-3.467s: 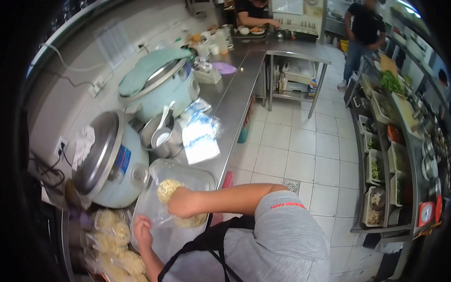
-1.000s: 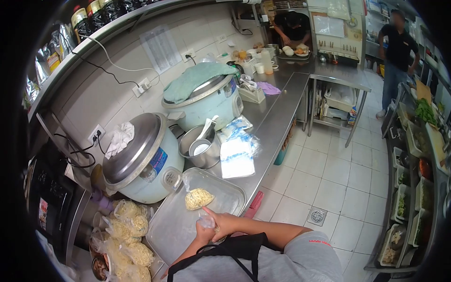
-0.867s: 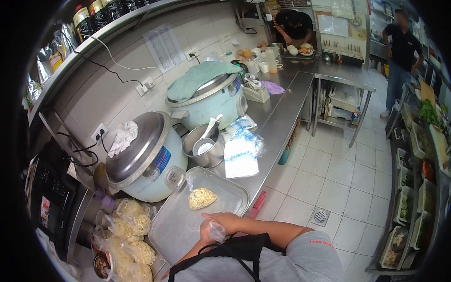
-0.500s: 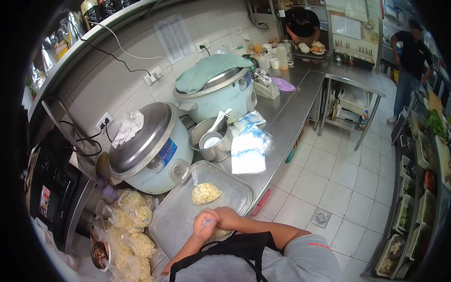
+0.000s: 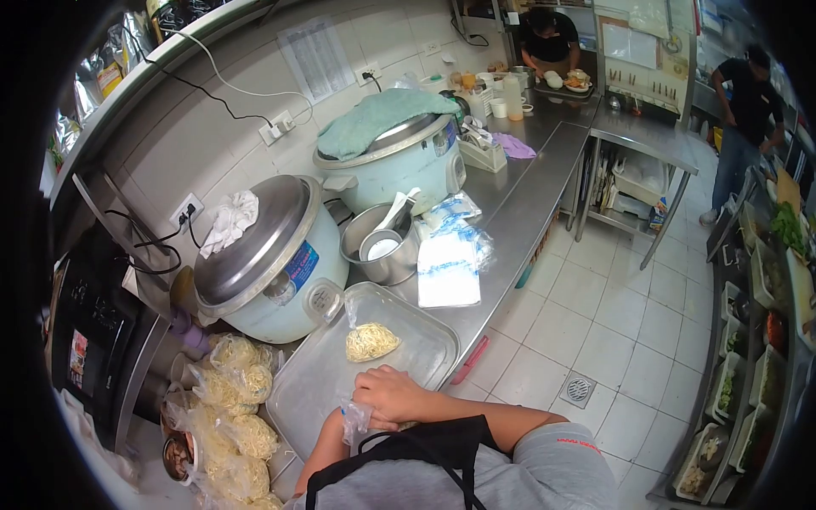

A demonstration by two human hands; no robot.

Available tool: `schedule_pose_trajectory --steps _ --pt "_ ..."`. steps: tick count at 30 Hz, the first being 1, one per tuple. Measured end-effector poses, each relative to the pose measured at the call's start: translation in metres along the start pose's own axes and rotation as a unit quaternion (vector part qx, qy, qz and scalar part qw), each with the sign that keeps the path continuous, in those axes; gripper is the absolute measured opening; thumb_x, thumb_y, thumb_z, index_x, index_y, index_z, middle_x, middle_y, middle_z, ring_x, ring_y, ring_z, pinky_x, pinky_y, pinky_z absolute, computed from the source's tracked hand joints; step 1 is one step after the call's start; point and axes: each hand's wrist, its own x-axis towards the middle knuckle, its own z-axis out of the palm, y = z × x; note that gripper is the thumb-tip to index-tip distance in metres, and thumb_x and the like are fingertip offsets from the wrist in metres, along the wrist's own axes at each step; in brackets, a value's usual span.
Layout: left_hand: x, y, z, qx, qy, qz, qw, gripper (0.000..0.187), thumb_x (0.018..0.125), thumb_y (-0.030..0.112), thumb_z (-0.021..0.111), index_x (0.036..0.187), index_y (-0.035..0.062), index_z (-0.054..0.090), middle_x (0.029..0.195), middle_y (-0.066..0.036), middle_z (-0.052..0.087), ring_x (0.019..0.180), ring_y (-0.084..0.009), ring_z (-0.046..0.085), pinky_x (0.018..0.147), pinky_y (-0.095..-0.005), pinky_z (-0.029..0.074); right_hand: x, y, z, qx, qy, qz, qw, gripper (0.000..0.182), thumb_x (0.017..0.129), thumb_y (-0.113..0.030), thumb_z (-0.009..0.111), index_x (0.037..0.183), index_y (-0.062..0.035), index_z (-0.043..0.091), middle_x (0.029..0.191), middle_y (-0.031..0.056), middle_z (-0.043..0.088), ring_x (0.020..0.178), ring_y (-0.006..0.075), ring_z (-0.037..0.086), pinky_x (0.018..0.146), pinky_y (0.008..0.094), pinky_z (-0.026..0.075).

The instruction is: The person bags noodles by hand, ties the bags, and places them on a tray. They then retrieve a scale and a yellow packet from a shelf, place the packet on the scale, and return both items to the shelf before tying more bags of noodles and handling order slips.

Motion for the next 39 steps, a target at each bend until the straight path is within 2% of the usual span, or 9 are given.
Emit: schedule_pose_trajectory --steps 7,11,17,20,29,32,34,35,39 --pt "-0.005 0.010 0.017 -0.157 0.128 -0.008 0.979 0.017 0.070 0.008 0.060 0.085 0.0027 0.059 0.089 -0.007 0.057 0.085 -0.0177 0.054 0.075 -0.0280 0.042 0.003 -0.014 -0.006 0.264 0.089 0.074 0.957 0.014 0.079 -0.016 0.044 0.080 -0.0046 0.053 0.077 0.0050 0.051 0.067 0.0183 0.052 0.062 0.0307 0.042" --pt "0.007 0.049 0.017 -0.158 0.086 -0.023 0.983 0.008 0.072 0.006 0.052 0.078 0.0032 0.058 0.078 -0.005 0.056 0.076 -0.0140 0.052 0.068 -0.0259 0.041 0.009 -0.037 -0.054 0.497 -0.012 0.379 0.780 0.023 0.087 -0.023 0.037 0.081 -0.0043 0.049 0.066 0.0020 0.047 0.061 0.0136 0.051 0.053 0.0284 0.045" --pt "0.006 0.057 0.022 -0.176 0.098 -0.071 0.977 0.008 0.075 0.006 0.047 0.069 0.0043 0.052 0.069 -0.004 0.051 0.068 -0.0119 0.048 0.063 -0.0240 0.038 0.012 -0.026 -0.057 0.788 0.185 0.339 0.479 0.024 0.088 -0.032 0.037 0.076 -0.0111 0.041 0.055 -0.0041 0.032 0.044 0.0089 0.033 0.047 0.0248 0.035" --pt "0.010 0.057 0.027 -0.194 0.124 -0.028 0.973 0.009 0.076 0.007 0.046 0.069 0.0048 0.050 0.070 -0.004 0.051 0.071 -0.0124 0.048 0.065 -0.0241 0.038 0.013 -0.024 -0.066 0.808 0.194 0.340 0.440 0.028 0.088 -0.035 0.036 0.072 -0.0126 0.039 0.054 -0.0050 0.027 0.042 0.0072 0.023 0.043 0.0219 0.028" --pt "0.016 0.054 0.029 -0.308 0.059 0.017 0.949 0.010 0.077 0.004 0.045 0.067 0.0048 0.045 0.074 -0.005 0.051 0.080 -0.0140 0.047 0.070 -0.0256 0.037 -0.002 -0.006 -0.099 0.747 0.214 0.241 0.581 0.027 0.088 -0.037 0.034 0.075 -0.0143 0.039 0.052 -0.0044 0.028 0.045 0.0086 0.027 0.046 0.0222 0.027" --pt "0.013 0.048 0.027 -0.317 0.088 -0.065 0.942 0.007 0.075 0.003 0.046 0.067 0.0045 0.047 0.075 -0.005 0.051 0.077 -0.0130 0.047 0.069 -0.0248 0.037 0.002 -0.022 -0.102 0.236 0.349 0.131 0.898 0.017 0.086 -0.028 0.040 0.077 -0.0139 0.044 0.050 -0.0005 0.035 0.049 0.0113 0.037 0.051 0.0254 0.031" --pt "0.015 0.064 0.023 -0.322 0.128 -0.161 0.924 0.006 0.073 0.002 0.047 0.068 0.0042 0.049 0.075 -0.003 0.051 0.075 -0.0119 0.047 0.068 -0.0238 0.037 0.019 -0.045 -0.100 -0.021 0.241 -0.054 0.969 0.012 0.080 -0.024 0.046 0.076 -0.0131 0.047 0.050 0.0019 0.041 0.055 0.0140 0.044 0.056 0.0286 0.033" --pt "0.021 0.083 0.027 -0.203 0.260 -0.122 0.936 0.005 0.072 0.001 0.049 0.070 0.0039 0.052 0.072 -0.001 0.051 0.071 -0.0092 0.047 0.066 -0.0228 0.037 0.016 -0.045 -0.096 -0.099 0.156 -0.061 0.981 0.010 0.078 -0.023 0.048 0.075 -0.0129 0.048 0.051 0.0027 0.044 0.057 0.0152 0.047 0.058 0.0299 0.033" --pt "0.011 0.043 0.004 -0.252 0.040 -0.101 0.962 0.007 0.075 0.008 0.055 0.077 0.0013 0.055 0.082 -0.001 0.052 0.077 -0.0091 0.048 0.071 -0.0237 0.039 -0.011 -0.018 -0.088 -0.212 -0.166 0.060 0.961 0.011 0.072 -0.023 0.052 0.069 -0.0129 0.051 0.054 0.0041 0.051 0.062 0.0186 0.053 0.062 0.0330 0.034"
